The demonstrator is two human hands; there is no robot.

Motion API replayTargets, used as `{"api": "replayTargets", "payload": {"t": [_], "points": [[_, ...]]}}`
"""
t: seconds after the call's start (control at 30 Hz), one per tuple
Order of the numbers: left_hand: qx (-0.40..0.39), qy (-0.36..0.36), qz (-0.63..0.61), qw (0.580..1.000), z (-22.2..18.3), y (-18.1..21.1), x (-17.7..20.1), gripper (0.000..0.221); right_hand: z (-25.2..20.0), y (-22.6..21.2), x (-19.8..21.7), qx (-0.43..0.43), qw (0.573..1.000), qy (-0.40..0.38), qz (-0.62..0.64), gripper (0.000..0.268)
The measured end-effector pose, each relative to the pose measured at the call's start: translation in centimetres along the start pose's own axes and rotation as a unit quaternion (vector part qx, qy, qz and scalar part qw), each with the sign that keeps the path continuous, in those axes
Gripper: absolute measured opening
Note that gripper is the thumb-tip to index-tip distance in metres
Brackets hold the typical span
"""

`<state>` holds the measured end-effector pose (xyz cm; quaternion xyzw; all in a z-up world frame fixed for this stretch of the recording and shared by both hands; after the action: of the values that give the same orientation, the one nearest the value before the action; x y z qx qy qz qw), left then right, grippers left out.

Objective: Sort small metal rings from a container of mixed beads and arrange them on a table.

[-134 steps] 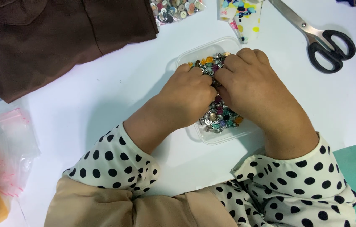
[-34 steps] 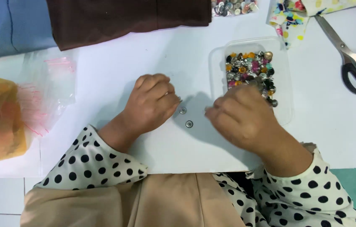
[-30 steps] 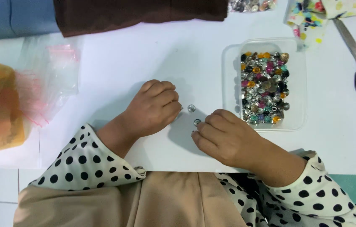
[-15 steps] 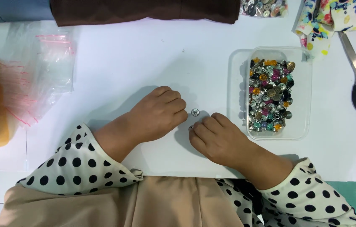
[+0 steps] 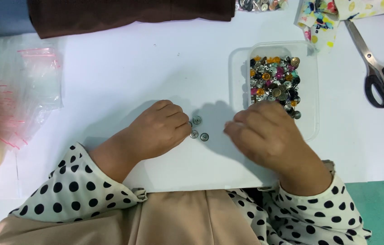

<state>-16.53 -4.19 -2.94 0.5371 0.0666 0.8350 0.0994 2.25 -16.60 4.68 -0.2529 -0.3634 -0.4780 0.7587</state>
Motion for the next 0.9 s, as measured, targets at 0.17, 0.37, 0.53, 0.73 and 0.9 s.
{"api": "replayTargets", "payload": {"t": [0.17, 0.37, 0.53, 0.73, 0.9], "points": [[-0.045, -0.008, -0.009, 0.999, 1.3, 0.3, 1.8, 0.025, -3.5, 6.0, 2.2, -0.123, 0.982, -0.134, -0.052, 0.012], [-0.042, 0.001, 0.005, 0.999, 1.7, 0.1, 2.1, 0.026, -6.8, 7.8, 0.7, -0.182, 0.942, -0.265, -0.097, 0.019], [-0.041, 0.011, 0.009, 0.999, 1.9, 0.4, 2.3, 0.027, -6.4, 6.6, 0.0, -0.174, 0.935, -0.293, -0.099, 0.020], [-0.016, 0.040, -0.072, 0.996, 3.0, 0.2, 1.3, 0.020, -7.6, 7.0, -1.5, -0.182, 0.922, -0.319, -0.124, 0.013], [-0.038, 0.058, -0.059, 0.996, 9.4, 1.0, 1.8, 0.018, -7.6, 6.9, -1.4, -0.166, 0.942, -0.268, -0.112, 0.010]]}}
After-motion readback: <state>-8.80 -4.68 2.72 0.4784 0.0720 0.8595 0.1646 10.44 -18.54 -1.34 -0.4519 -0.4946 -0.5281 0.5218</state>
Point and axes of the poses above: each hand's wrist, its own z-axis towards the middle knuckle, its own x-axis out of the back of the hand, y = z × x, the point moved 4 cm from there along z, towards the middle knuckle, and after that the axes turned 7 degrees about -z, right-handed, at the moved point
